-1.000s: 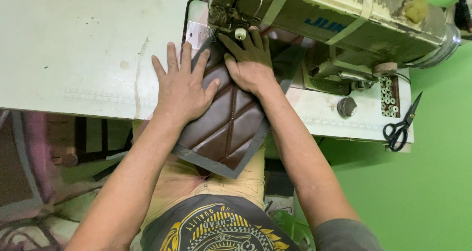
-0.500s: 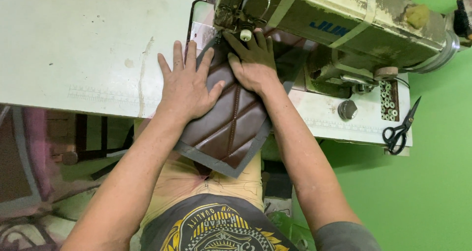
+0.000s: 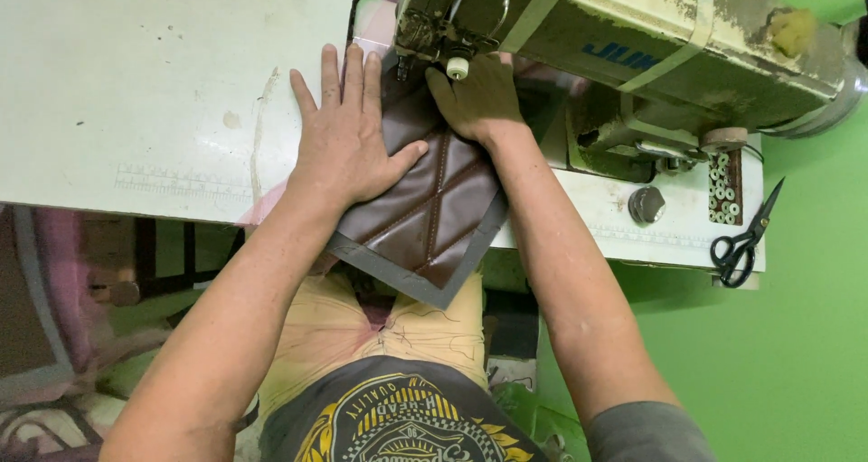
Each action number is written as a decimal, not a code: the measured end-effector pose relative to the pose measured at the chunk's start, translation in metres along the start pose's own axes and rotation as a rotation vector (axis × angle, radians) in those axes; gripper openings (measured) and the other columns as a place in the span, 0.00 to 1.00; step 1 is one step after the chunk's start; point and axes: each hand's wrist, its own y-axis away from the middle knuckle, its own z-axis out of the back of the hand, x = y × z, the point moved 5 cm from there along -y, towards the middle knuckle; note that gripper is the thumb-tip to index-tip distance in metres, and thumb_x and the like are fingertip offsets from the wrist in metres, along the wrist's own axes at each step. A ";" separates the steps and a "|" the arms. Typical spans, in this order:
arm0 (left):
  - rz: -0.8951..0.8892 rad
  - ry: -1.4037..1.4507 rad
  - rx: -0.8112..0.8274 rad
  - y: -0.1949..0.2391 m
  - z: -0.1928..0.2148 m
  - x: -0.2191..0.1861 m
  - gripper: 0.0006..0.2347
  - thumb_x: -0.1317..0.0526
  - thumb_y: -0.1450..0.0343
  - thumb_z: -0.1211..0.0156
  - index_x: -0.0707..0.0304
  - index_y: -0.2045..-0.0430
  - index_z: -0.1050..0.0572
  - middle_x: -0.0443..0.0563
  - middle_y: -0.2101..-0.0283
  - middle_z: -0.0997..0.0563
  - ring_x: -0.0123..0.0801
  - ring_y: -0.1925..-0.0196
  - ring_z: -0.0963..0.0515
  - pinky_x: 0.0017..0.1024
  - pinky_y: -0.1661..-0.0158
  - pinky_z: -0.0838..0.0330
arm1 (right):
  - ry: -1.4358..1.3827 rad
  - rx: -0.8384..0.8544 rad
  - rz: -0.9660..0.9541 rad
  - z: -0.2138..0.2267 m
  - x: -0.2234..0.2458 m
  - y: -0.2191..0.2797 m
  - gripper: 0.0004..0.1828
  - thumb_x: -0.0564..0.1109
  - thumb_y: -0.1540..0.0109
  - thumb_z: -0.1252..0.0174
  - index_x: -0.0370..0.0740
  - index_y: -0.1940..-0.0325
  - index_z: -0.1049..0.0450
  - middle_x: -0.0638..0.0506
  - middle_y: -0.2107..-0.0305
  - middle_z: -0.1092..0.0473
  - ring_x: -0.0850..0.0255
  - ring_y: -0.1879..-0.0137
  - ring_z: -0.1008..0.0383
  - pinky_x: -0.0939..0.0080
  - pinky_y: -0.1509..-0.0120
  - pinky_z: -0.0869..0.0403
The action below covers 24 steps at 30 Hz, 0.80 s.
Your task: Sewing a quilted diamond pattern onto a piece of brown synthetic leather using an industrial sewing machine.
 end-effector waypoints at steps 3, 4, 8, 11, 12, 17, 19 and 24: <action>0.011 -0.005 0.047 -0.002 0.003 0.001 0.50 0.24 0.31 0.66 0.72 0.26 0.57 0.68 0.23 0.56 0.62 0.23 0.63 0.73 0.34 0.67 | 0.133 -0.039 0.050 -0.017 -0.012 -0.010 0.32 0.61 0.30 0.64 0.43 0.73 0.23 0.40 0.76 0.24 0.33 0.62 0.25 0.39 0.56 0.37; 0.015 -0.008 0.045 0.001 0.002 0.002 0.50 0.24 0.31 0.66 0.72 0.26 0.57 0.68 0.23 0.56 0.62 0.23 0.63 0.73 0.34 0.67 | 0.132 -0.040 0.055 -0.017 -0.013 -0.012 0.32 0.61 0.30 0.64 0.43 0.73 0.23 0.40 0.76 0.24 0.33 0.62 0.25 0.39 0.56 0.37; -0.015 0.038 0.038 0.013 0.000 0.001 0.52 0.22 0.32 0.66 0.74 0.26 0.59 0.69 0.22 0.58 0.60 0.22 0.66 0.73 0.34 0.70 | 0.037 0.072 -0.046 -0.024 -0.024 -0.014 0.35 0.65 0.30 0.69 0.43 0.78 0.31 0.39 0.81 0.27 0.35 0.64 0.26 0.41 0.55 0.38; -0.020 0.032 0.034 0.019 -0.002 0.003 0.52 0.21 0.32 0.68 0.73 0.26 0.59 0.69 0.22 0.58 0.59 0.22 0.67 0.72 0.34 0.72 | -0.012 0.091 -0.072 -0.013 -0.020 -0.017 0.31 0.64 0.30 0.69 0.45 0.72 0.30 0.39 0.72 0.25 0.35 0.59 0.25 0.39 0.54 0.36; -0.030 0.031 0.022 0.023 -0.003 0.004 0.52 0.22 0.32 0.68 0.73 0.26 0.57 0.69 0.23 0.57 0.59 0.21 0.66 0.72 0.34 0.72 | -0.015 0.137 -0.085 -0.011 -0.016 -0.016 0.26 0.60 0.30 0.69 0.47 0.64 0.28 0.37 0.63 0.22 0.33 0.54 0.24 0.37 0.56 0.35; -0.025 -0.018 0.064 0.021 0.001 0.007 0.52 0.21 0.32 0.68 0.71 0.26 0.58 0.68 0.23 0.56 0.61 0.22 0.64 0.73 0.34 0.67 | 0.045 0.127 -0.098 -0.054 -0.062 -0.037 0.40 0.71 0.31 0.71 0.40 0.49 0.23 0.35 0.52 0.26 0.34 0.43 0.27 0.37 0.42 0.33; -0.023 -0.025 0.125 0.017 0.003 0.006 0.52 0.21 0.33 0.69 0.71 0.26 0.60 0.68 0.23 0.59 0.61 0.22 0.65 0.72 0.34 0.67 | 0.193 0.246 -0.122 -0.083 -0.090 -0.049 0.53 0.76 0.30 0.76 0.29 0.62 0.18 0.29 0.64 0.23 0.33 0.49 0.23 0.40 0.44 0.31; -0.008 -0.009 0.157 0.006 0.002 0.009 0.55 0.18 0.36 0.67 0.70 0.26 0.61 0.66 0.22 0.60 0.58 0.22 0.67 0.70 0.33 0.71 | 0.195 0.654 -0.386 -0.083 -0.099 -0.057 0.41 0.73 0.33 0.63 0.39 0.32 0.32 0.38 0.35 0.35 0.36 0.30 0.36 0.21 0.32 0.38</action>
